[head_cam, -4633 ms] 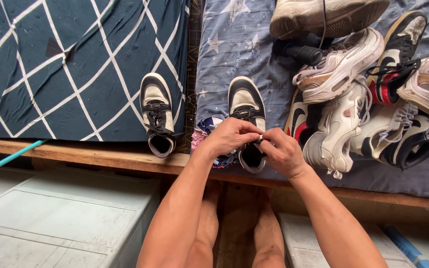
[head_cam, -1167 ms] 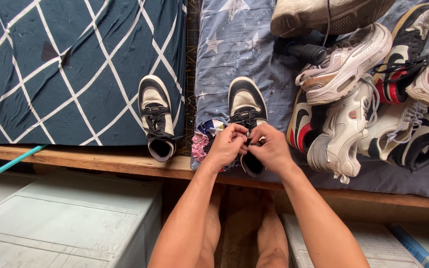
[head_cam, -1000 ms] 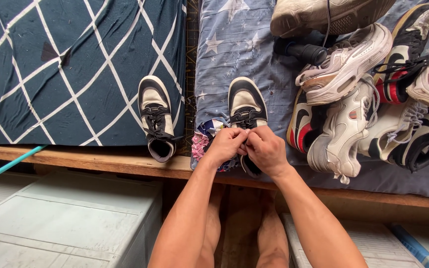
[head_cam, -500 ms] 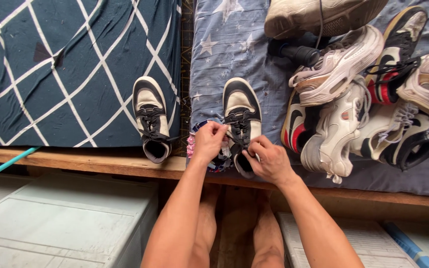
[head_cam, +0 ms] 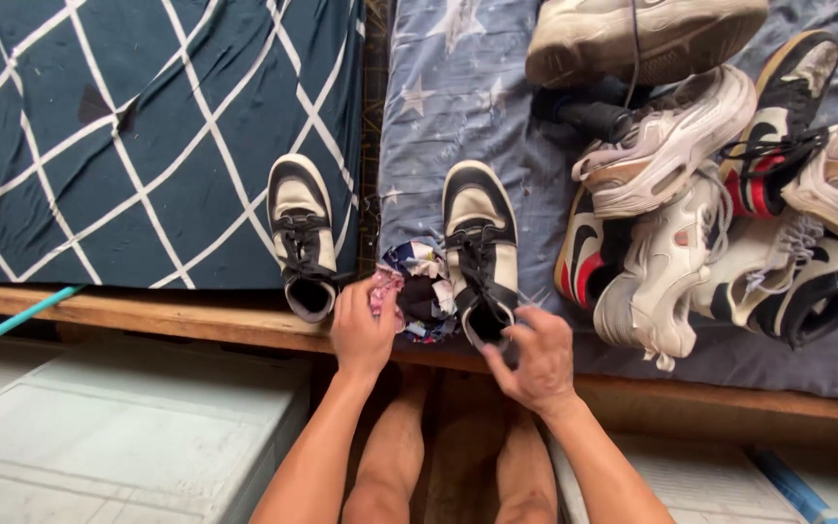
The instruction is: The person sits on the floor and cleans several pairs of shoes using a cloth. They wipe the exterior of each shoe, tie the laces, and place the cleaned shoes on a nearby white appliance.
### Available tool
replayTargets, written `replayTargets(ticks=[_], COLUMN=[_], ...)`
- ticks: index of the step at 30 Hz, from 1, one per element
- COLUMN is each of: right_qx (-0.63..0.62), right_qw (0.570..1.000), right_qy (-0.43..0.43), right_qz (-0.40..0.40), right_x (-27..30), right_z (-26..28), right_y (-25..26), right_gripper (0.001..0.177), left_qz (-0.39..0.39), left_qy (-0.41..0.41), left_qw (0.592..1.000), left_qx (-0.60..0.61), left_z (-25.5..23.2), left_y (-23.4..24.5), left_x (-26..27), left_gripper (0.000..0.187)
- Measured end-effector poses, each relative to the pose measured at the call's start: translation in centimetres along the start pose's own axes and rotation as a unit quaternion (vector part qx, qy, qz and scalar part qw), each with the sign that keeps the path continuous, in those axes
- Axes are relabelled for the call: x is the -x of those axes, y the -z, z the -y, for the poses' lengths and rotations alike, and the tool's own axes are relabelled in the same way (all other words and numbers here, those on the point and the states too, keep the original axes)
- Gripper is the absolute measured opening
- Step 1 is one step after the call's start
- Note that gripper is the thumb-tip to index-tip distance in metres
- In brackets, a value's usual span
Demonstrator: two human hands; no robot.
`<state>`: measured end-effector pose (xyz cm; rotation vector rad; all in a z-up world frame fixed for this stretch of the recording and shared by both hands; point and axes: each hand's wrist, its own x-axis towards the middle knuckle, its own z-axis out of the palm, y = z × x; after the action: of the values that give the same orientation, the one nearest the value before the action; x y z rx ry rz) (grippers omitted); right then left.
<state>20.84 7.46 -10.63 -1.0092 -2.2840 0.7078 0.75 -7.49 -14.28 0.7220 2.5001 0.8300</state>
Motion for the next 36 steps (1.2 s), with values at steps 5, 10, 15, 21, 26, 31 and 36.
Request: replayTargets(ticks=[5,10,15,21,26,31,36], right_qx=[0.107,-0.178,-0.042,0.236,0.466,0.479,0.547], right_qw=[0.960,0.958,0.958,0.750,0.691,0.618,0.551], right_qy=[-0.024,-0.087,0.130,0.152,0.374,0.429,0.504], right_qz=[0.256,0.209,0.252,0.600,0.407,0.451,0.379], right_x=[3.5,0.5,-5.0,-11.8,-19.2,-20.7,-23.4], right_z=[-1.6,2.1,5.5,3.6,2.3,2.6,0.2], right_y=[-1.2,5.1,7.4,-1.2,-8.9,-11.4,-10.9], right_gripper=[0.038,0.036,0.037,0.059,0.068,0.074,0.046], left_qz=[0.015,-0.162,-0.200,0.066,0.222,0.291,0.383], left_qy=[-0.128,0.019,0.095,-0.338,-0.398,-0.354,-0.178], left_qw=[0.982,0.981,0.969,0.792,0.646,0.630,0.622], left_qx=[-0.139,-0.104,-0.112,-0.503,-0.612,-0.627,-0.660], left_z=[4.1,13.0,17.1,14.3,8.1,7.4,8.8], left_y=[2.1,2.4,5.7,10.5,6.9,3.7,9.6], left_x=[3.5,0.9,-2.9,-14.1,-20.3,-22.6,-22.7], left_gripper=[0.047,0.061,0.075,0.092,0.066,0.031,0.033])
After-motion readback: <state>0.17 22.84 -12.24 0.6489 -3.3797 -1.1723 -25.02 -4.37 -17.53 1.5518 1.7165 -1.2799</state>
